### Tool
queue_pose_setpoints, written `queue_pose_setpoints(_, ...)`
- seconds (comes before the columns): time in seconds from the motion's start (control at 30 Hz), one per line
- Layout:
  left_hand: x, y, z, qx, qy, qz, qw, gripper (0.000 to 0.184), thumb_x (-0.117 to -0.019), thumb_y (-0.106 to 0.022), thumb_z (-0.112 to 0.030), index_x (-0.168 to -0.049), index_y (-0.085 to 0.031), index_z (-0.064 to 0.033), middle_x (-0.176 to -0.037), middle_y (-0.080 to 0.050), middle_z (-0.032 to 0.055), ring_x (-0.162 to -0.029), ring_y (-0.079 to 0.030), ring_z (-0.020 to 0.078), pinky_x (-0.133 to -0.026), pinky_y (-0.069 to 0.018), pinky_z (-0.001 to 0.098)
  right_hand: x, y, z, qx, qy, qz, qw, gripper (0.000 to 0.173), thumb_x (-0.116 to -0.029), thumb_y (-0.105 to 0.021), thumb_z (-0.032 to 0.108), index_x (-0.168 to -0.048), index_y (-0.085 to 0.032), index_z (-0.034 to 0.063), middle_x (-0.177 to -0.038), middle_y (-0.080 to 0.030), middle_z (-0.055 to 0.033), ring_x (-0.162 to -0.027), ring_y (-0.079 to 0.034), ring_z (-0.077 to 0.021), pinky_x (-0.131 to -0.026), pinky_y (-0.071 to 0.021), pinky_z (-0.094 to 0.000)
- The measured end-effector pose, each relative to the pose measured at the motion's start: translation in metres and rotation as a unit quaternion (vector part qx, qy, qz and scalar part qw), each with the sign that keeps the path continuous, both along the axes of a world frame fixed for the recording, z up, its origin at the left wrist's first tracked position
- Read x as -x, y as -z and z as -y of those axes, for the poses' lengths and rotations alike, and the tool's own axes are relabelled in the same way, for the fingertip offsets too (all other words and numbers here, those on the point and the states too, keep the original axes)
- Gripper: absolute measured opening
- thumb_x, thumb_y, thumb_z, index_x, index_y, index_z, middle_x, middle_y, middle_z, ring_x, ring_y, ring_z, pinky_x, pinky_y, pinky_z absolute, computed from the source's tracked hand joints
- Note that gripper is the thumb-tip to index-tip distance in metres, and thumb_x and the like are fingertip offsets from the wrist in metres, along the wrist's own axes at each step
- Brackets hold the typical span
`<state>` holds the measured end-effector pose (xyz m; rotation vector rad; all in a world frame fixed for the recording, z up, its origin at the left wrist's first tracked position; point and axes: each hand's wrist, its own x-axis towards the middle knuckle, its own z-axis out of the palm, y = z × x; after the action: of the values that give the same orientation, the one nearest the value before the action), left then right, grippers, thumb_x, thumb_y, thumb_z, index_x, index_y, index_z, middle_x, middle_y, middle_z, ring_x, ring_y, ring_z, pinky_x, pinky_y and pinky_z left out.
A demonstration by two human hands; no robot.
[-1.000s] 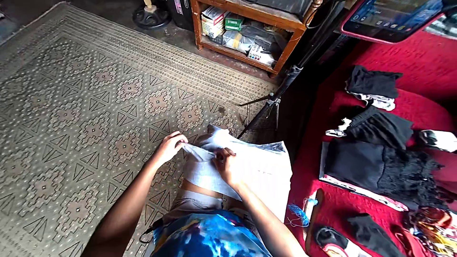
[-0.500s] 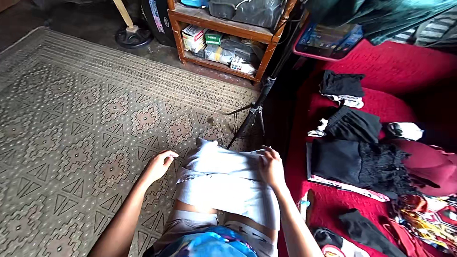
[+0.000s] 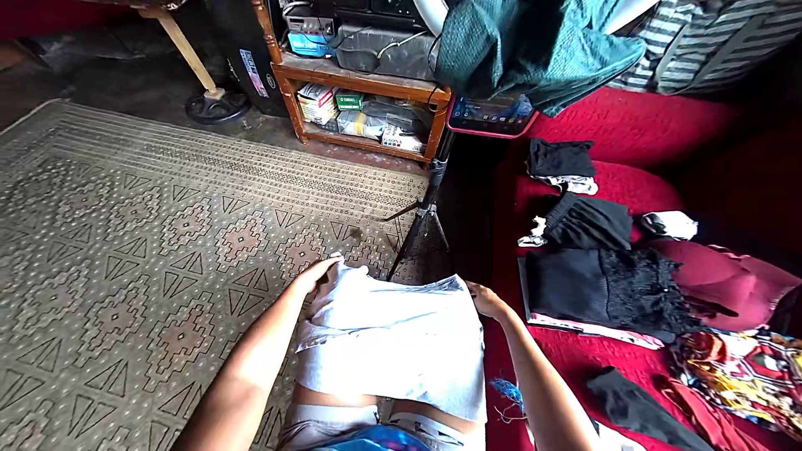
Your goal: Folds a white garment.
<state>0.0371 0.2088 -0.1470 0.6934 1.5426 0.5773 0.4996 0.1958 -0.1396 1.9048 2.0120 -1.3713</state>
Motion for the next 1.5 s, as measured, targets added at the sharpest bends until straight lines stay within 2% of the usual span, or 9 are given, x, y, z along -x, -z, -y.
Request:
queue_pose_setpoints(0.17,0.013,-0.012,-0.015,-0.103,-0.148,0.012,0.984,0.031,-0.1006,-0.061,-0.012,-0.127,-0.057,0.0033,-0.110,-0.067,0.0170,-0.097,-0.066,0.0220,-0.088,-0.0554,0.0410,-0.016,-0.015,-0.006,-0.134,0.088,-0.017,0.987,0.033,-0.0933,-0.066,0.013,-0.123,-0.068,-0.0010,-0.120,-0.070,-0.0221,-0.117,-0.066,-0.0345,-0.104,-0.0487,-0.0543)
queue_pose_setpoints(0.37,0.051,-0.044,-0.008,-0.137,-0.062,-0.064,0.987,0.026,-0.1043,-0.056,-0.013,-0.128,-0.056,-0.0025,-0.111,-0.064,0.0103,-0.093,-0.061,0.0131,-0.084,-0.0516,0.0334,-0.029,-0.050,0.000,-0.232,0.084,0.002,0.969,0.022,-0.0894,-0.065,0.008,-0.105,-0.068,-0.0067,-0.097,-0.070,-0.0247,-0.095,-0.068,-0.0372,-0.087,-0.0500,-0.0574)
queue_pose_setpoints(0.53,0.064,-0.044,0.000,-0.168,-0.041,-0.064,0.983,0.023,-0.1055,-0.054,-0.013,-0.125,-0.062,-0.0023,-0.111,-0.066,0.0113,-0.095,-0.061,0.0155,-0.086,-0.0515,0.0368,-0.035,-0.061,0.005,-0.292,0.052,0.023,0.955,0.026,-0.0912,-0.063,0.006,-0.112,-0.065,-0.0094,-0.107,-0.068,-0.0296,-0.103,-0.066,-0.0443,-0.094,-0.0502,-0.0587)
queue_pose_setpoints(0.7,0.064,-0.040,0.000,-0.239,-0.037,-0.099,0.965,0.023,-0.1057,-0.051,-0.007,-0.122,-0.063,0.0039,-0.113,-0.067,0.0145,-0.100,-0.062,0.0161,-0.093,-0.0502,0.0368,-0.033,-0.068,0.017,-0.272,0.025,0.100,0.957,0.028,-0.1020,-0.054,0.009,-0.126,-0.067,0.0019,-0.123,-0.064,-0.0294,-0.115,-0.063,-0.0466,-0.099,-0.0492,-0.0609)
queue_pose_setpoints(0.83,0.062,-0.071,-0.005,-0.326,-0.001,-0.143,0.935,0.024,-0.1066,-0.048,-0.007,-0.121,-0.062,0.0061,-0.111,-0.067,0.0169,-0.099,-0.063,0.0178,-0.093,-0.0504,0.0382,-0.049,-0.079,0.031,-0.294,0.028,0.103,0.950,0.026,-0.1010,-0.063,0.015,-0.121,-0.070,0.0015,-0.118,-0.067,-0.0289,-0.111,-0.065,-0.0469,-0.097,-0.0495,-0.0635)
queue_pose_setpoints(1.03,0.056,-0.103,-0.013,-0.365,0.009,-0.144,0.920,0.022,-0.1056,-0.048,-0.004,-0.119,-0.062,0.0067,-0.107,-0.067,0.0135,-0.094,-0.061,0.0117,-0.089,-0.0512,0.0334,-0.090,-0.097,0.038,-0.322,0.029,0.099,0.941,0.016,-0.0971,-0.065,0.004,-0.109,-0.072,-0.0051,-0.108,-0.070,-0.0288,-0.105,-0.068,-0.0459,-0.095,-0.0505,-0.0628)
queue_pose_setpoints(1.17,0.063,-0.092,-0.012,-0.345,-0.002,-0.130,0.930,0.023,-0.1061,-0.050,-0.008,-0.121,-0.061,0.0044,-0.108,-0.066,0.0098,-0.092,-0.061,0.0084,-0.087,-0.0522,0.0316,-0.098,-0.106,0.045,-0.339,0.080,0.100,0.932,0.014,-0.0952,-0.064,0.001,-0.102,-0.073,-0.0058,-0.104,-0.070,-0.0271,-0.099,-0.069,-0.0432,-0.090,-0.0529,-0.0612)
queue_pose_setpoints(1.27,0.071,-0.079,-0.010,-0.324,-0.021,-0.121,0.938,0.024,-0.1065,-0.051,-0.010,-0.124,-0.062,0.0015,-0.111,-0.066,0.0095,-0.093,-0.061,0.0090,-0.087,-0.0519,0.0323,-0.095,-0.108,0.047,-0.310,0.121,0.151,0.931,0.012,-0.0928,-0.066,0.003,-0.095,-0.072,-0.0071,-0.107,-0.068,-0.0295,-0.106,-0.065,-0.0484,-0.091,-0.0489,-0.0670)
queue_pose_setpoints(1.5,0.076,-0.067,-0.007,-0.284,-0.039,-0.130,0.949,0.022,-0.1058,-0.051,-0.008,-0.124,-0.062,-0.0010,-0.108,-0.066,0.0064,-0.089,-0.060,0.0069,-0.084,-0.0505,0.0293,-0.084,-0.106,0.047,-0.278,0.188,0.100,0.936,0.014,-0.1004,-0.060,0.007,-0.106,-0.070,-0.0028,-0.094,-0.074,-0.0214,-0.084,-0.074,-0.0380,-0.082,-0.0571,-0.0622)
